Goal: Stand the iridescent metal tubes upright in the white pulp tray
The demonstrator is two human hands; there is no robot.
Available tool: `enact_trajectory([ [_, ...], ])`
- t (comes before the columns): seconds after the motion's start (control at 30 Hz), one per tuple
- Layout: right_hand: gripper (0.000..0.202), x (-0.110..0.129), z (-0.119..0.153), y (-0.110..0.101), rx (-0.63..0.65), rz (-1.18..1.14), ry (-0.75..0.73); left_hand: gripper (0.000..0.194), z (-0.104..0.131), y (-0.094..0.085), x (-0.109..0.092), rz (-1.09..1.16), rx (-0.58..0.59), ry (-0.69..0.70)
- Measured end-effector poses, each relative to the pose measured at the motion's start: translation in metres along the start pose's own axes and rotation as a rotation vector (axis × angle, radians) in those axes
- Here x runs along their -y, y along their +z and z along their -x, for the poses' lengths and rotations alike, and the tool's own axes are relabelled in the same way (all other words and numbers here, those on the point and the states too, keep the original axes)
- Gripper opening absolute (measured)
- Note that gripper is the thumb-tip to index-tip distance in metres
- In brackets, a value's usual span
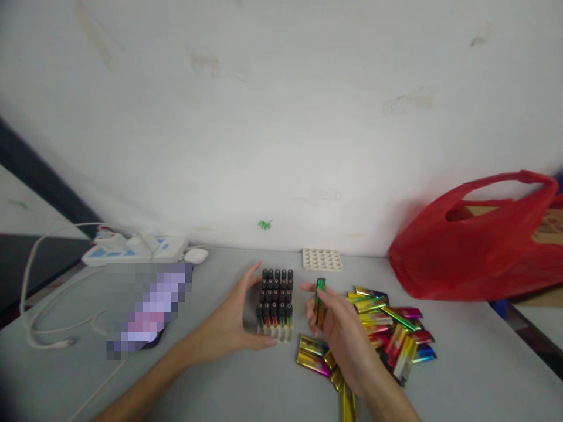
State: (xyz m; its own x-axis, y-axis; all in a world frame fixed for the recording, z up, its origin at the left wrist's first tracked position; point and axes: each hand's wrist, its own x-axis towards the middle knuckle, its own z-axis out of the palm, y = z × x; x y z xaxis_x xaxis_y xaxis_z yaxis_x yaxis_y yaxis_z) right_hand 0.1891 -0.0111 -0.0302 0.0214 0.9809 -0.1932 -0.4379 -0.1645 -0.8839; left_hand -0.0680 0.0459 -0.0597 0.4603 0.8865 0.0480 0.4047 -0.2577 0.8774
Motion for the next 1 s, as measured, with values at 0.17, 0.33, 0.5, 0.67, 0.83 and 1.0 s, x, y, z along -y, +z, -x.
enact_trajectory([
  [0.17,0.042,-0.002,0.000,0.005,-0.043,0.026,-0.093,0.163,-0.001,-0.001,0.007,-0.046,0.026,0.044],
  [0.33,0.040,-0.001,-0.005,0.013,-0.004,-0.023,-0.045,0.163,-0.003,0.002,0.013,-0.031,0.000,0.067],
  [0.5,0.061,0.016,-0.019,0.026,0.158,-0.121,0.049,0.165,-0.004,0.001,0.012,-0.030,0.011,0.060],
  [0.67,0.065,0.018,-0.033,0.023,0.188,-0.104,0.037,0.165,-0.003,0.000,0.010,-0.017,0.011,0.056],
  [0.83,0.066,0.001,-0.030,0.012,0.158,-0.015,-0.014,0.167,-0.003,0.000,0.009,-0.004,0.018,0.046],
  [1.0,0.067,-0.005,-0.023,0.011,0.141,0.032,-0.023,0.165,-0.003,0.000,0.009,-0.007,0.011,0.050],
])
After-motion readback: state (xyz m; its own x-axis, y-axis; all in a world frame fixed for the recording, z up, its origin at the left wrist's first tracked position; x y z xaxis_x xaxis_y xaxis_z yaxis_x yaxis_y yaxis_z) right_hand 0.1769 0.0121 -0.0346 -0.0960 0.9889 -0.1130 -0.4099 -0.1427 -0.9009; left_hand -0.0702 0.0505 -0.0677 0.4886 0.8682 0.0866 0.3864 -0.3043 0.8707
